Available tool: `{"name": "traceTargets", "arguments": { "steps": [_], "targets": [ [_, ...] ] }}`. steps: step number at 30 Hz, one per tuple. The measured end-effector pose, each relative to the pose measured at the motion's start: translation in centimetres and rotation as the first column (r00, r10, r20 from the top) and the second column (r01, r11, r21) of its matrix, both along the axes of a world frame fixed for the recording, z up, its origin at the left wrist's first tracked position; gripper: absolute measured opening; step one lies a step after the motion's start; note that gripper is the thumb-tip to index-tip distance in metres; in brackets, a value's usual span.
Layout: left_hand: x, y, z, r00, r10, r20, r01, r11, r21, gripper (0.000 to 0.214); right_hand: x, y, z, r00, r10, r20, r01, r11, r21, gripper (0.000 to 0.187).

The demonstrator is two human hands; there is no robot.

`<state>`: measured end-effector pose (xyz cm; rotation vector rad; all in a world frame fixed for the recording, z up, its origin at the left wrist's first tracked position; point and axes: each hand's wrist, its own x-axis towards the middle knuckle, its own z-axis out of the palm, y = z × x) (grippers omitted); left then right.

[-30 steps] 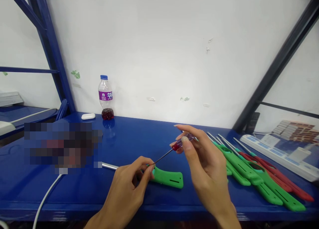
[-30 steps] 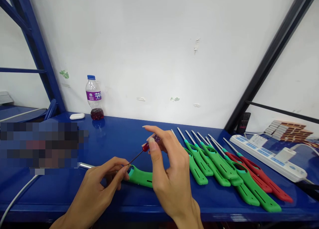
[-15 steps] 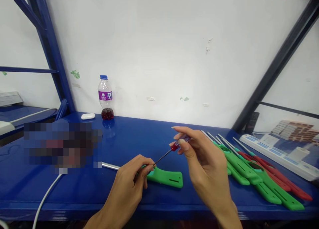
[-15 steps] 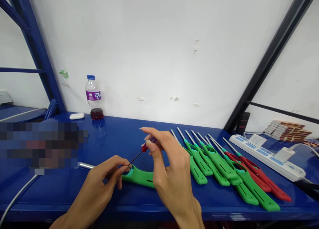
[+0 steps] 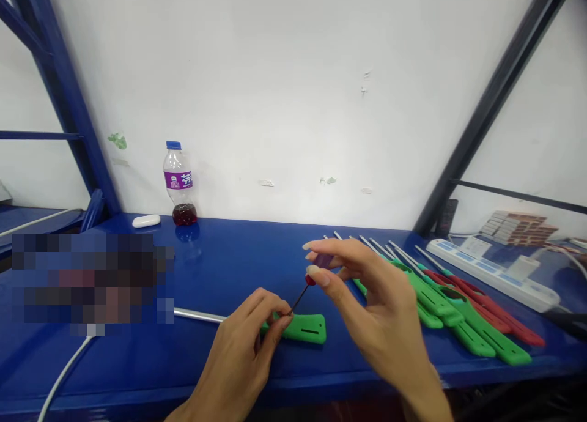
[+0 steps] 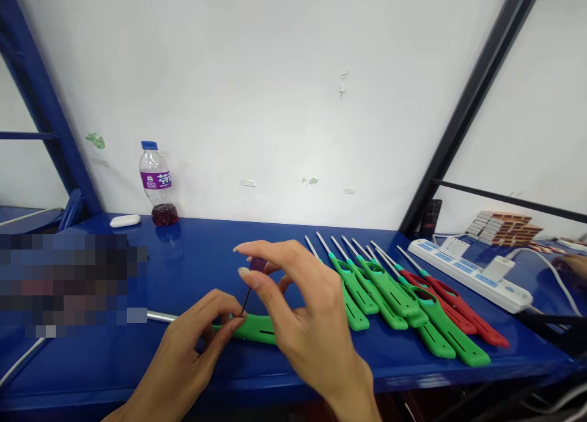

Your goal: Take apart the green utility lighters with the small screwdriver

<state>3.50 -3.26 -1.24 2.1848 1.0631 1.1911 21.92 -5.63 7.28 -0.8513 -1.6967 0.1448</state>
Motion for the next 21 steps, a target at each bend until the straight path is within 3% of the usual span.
{"name": "traceTargets", "arguments": {
  "steps": [5, 9, 16, 21],
  "targets": [
    [3.1, 0.6, 0.6, 0.994, -0.083, -0.065, 0.086, 0.995, 0.058, 0.015, 3.3, -1.2, 1.6, 0.991, -0.033, 0.131, 0.051, 0.989, -0.137, 0.018],
    [4.7, 1.2, 0.2, 0.982, -0.118, -0.144, 0.123, 0.992, 0.024, 0.016, 4.5, -1.6, 2.0, 0.974, -0.021, 0.224, 0.071, 0.974, -0.214, 0.013],
    [4.6, 1.3, -0.2, 0.963, -0.13, -0.238, 0.114, 0.99, -0.079, 0.016, 4.9, -0.6, 1.6, 0.966, 0.061, 0.251, 0.01, 0.961, -0.275, 0.016],
    [4.7, 1.2, -0.2, 0.954, -0.119, -0.276, 0.103, 0.992, -0.069, 0.018, 5.1, 0.0, 1.4, 0.976, 0.04, 0.214, 0.022, 0.96, -0.279, 0.019]
  ]
}}
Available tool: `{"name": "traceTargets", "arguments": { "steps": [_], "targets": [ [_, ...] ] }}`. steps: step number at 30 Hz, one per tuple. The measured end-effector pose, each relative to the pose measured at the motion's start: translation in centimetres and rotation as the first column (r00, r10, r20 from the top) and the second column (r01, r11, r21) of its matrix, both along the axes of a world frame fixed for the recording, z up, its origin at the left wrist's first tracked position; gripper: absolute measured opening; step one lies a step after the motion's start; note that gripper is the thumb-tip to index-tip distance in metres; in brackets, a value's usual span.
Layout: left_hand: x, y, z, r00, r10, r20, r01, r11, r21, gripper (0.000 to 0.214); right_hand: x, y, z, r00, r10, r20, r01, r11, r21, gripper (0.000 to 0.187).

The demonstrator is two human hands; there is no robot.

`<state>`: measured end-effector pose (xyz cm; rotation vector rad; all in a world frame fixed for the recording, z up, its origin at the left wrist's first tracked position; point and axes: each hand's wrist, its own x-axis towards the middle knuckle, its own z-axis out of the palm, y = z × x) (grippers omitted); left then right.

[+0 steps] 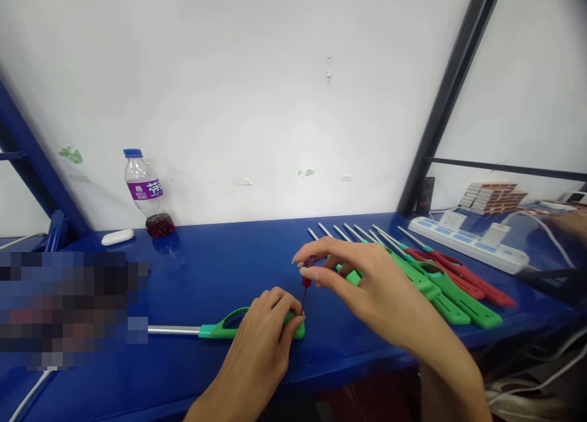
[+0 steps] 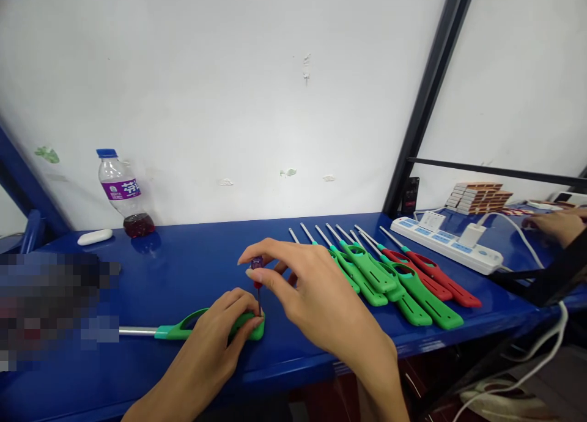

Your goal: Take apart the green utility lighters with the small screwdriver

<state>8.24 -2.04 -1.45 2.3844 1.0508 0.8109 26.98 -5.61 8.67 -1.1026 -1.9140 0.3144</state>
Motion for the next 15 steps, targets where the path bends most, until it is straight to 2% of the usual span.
{"name": "traceTargets", "arguments": {
  "steps": [5, 15],
  "targets": [
    [-0.07, 0.27, -0.54, 1.0, 0.0, -0.004, 0.001, 0.998, 0.066, 0.021, 0.1, 0.55, -0.17, 0.999, -0.045, -0.015, 0.045, 0.999, 0.008, 0.019],
    [0.03, 0.63, -0.26, 1.0, 0.023, -0.012, -0.022, 0.998, 0.051, 0.021, -0.26, 0.51, -0.18, 0.997, 0.059, -0.058, -0.063, 0.995, -0.071, 0.03]
  ]
}}
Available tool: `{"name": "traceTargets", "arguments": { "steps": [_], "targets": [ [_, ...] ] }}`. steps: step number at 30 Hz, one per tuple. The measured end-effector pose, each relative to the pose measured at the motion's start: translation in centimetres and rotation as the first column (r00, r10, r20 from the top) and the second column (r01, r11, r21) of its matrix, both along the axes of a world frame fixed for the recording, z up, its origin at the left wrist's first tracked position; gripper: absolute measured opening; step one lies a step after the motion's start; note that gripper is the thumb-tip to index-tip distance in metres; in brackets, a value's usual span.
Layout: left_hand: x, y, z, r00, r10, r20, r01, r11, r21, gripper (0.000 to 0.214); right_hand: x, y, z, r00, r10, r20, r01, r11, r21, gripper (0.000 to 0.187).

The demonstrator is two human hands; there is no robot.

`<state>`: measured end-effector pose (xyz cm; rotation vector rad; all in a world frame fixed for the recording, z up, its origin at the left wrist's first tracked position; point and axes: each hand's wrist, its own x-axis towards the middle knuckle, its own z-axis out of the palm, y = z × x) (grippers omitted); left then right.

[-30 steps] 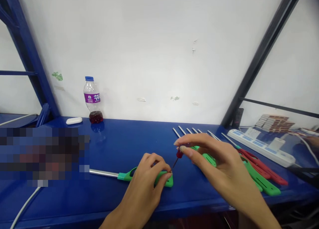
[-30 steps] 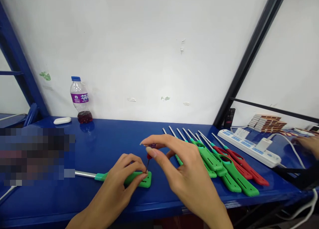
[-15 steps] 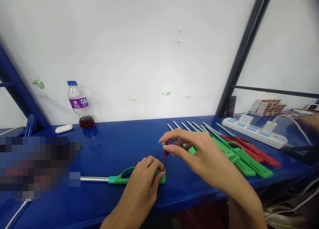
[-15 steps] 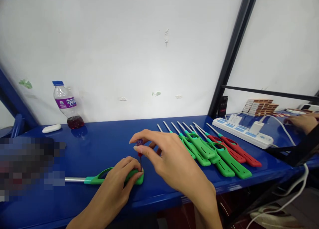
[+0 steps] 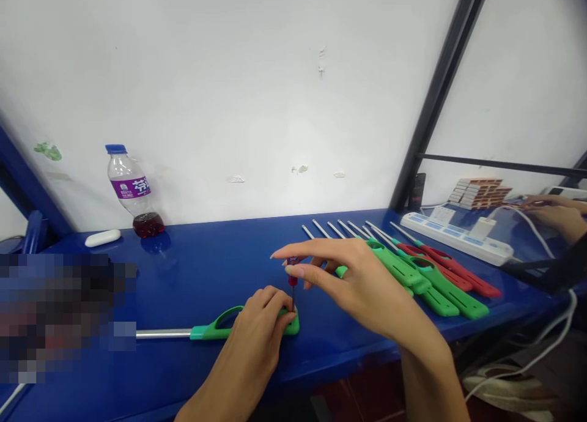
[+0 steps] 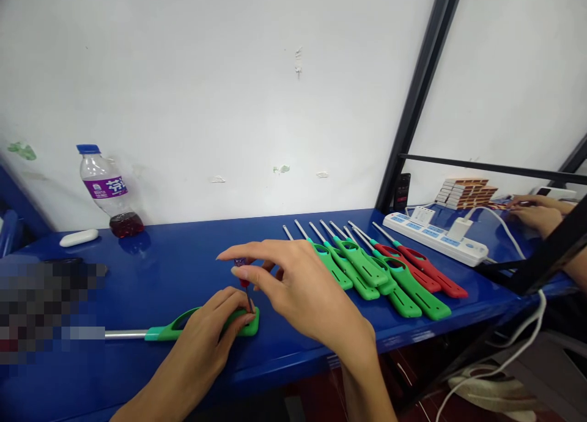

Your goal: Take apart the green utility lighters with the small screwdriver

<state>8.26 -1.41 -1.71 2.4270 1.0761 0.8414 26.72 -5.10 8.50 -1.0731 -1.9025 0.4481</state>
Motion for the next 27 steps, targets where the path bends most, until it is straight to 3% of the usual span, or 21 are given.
{"name": "traceTargets", "arguments": {
  "steps": [9, 12, 15, 20, 27],
  "targets": [
    [-0.3, -1.0, 0.2, 0.998, -0.048, -0.032, 0.049, 0.998, 0.047, 0.019, 0.0, 1.6, -1.0, 0.994, -0.111, 0.016, 0.111, 0.993, -0.025, 0.023],
    [-1.0, -2.0, 0.6, 0.994, -0.084, -0.076, 0.093, 0.989, 0.117, 0.033, 0.3, 2.0, -1.1, 0.991, -0.091, 0.102, 0.095, 0.995, -0.039, 0.02],
    [-1.9, -2.5, 0.9, 0.982, -0.153, -0.109, 0.163, 0.983, 0.086, 0.031, 0.9, 1.8, -1.0, 0.989, -0.084, 0.123, 0.089, 0.996, -0.033, 0.012],
    [-1.8, -1.4, 0.5, 0.991, -0.128, -0.041, 0.128, 0.992, -0.005, 0.01, 1.6, 1.0, -0.4, 0.985, -0.11, 0.136, 0.109, 0.994, 0.016, 0.006],
    [-1.1, -0.5, -0.2, 0.988, -0.083, -0.131, 0.104, 0.981, 0.162, 0.016, 0.8, -0.4, 0.2, 0.985, -0.042, 0.17, 0.036, 0.998, 0.043, 0.008]
  ]
}}
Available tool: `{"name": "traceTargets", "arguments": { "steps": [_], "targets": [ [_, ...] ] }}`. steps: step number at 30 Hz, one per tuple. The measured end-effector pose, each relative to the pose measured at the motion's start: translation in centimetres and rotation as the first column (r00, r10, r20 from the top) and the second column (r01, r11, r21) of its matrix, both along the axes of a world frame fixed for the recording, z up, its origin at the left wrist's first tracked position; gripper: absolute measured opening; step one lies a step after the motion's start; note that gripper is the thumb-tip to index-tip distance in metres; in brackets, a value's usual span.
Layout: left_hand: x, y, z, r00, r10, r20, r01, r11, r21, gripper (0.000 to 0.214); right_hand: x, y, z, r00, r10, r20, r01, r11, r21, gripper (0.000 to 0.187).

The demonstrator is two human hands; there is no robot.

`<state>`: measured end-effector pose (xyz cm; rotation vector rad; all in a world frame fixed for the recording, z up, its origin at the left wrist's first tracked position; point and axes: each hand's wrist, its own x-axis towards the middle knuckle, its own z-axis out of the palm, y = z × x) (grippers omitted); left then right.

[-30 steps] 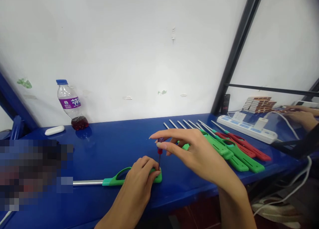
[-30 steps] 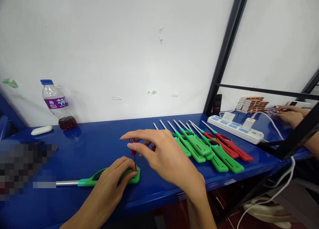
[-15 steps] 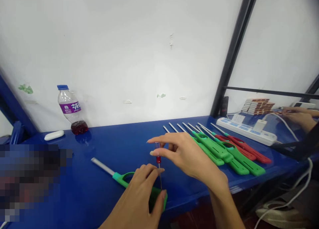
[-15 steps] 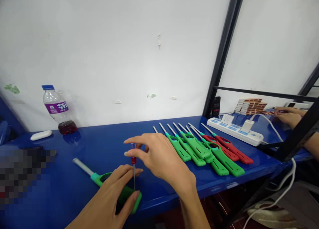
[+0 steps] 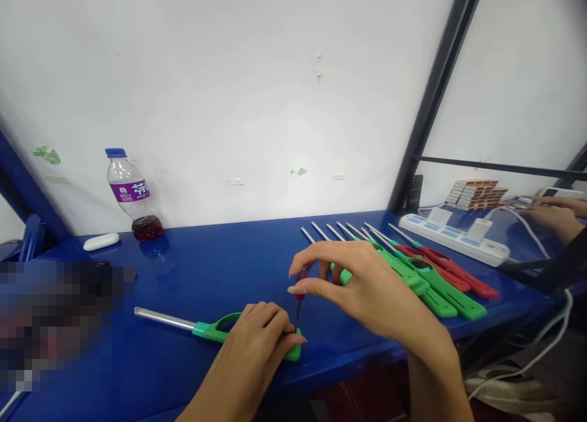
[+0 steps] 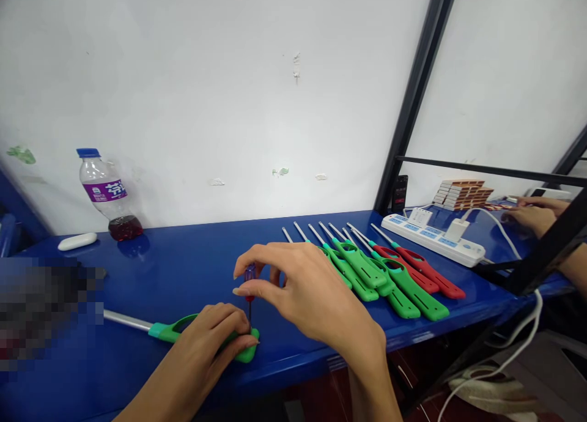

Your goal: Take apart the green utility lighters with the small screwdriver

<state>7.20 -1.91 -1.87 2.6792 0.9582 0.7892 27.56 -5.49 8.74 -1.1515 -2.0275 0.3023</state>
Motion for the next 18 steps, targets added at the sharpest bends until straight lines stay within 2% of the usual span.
{"name": "traceTargets", "arguments": {
  "steps": [3, 6, 8, 13, 18],
  "targets": [
    [-0.8, -1.1, 0.2, 0.999, -0.029, 0.032, 0.028, 0.999, 0.041, 0.002, 0.0, -0.2, 0.1, 1.0, 0.003, 0.007, -0.003, 1.0, 0.017, 0.009],
    [-2.0, -2.4, 0.5, 0.999, -0.027, 0.046, 0.024, 0.998, 0.057, 0.027, 0.0, -0.1, 0.1, 1.0, -0.015, 0.016, 0.014, 1.0, 0.019, 0.006],
    [-2.4, -2.8, 0.4, 1.0, -0.024, 0.014, 0.023, 0.997, 0.076, 0.038, 0.0, -0.2, 0.0, 0.999, -0.021, 0.026, 0.02, 1.0, 0.013, 0.011],
    [-2.6, -2.3, -0.5, 0.998, -0.023, -0.062, 0.033, 0.987, 0.158, 0.041, -0.1, -0.7, 0.3, 0.995, 0.103, 0.008, -0.102, 0.994, -0.045, 0.032],
    [-2.6, -1.6, -1.6, 0.999, 0.028, -0.04, -0.015, 0.956, 0.294, 0.044, -0.4, -0.5, 0.1, 0.996, 0.094, 0.006, -0.093, 0.994, -0.061, 0.02]
  ]
}}
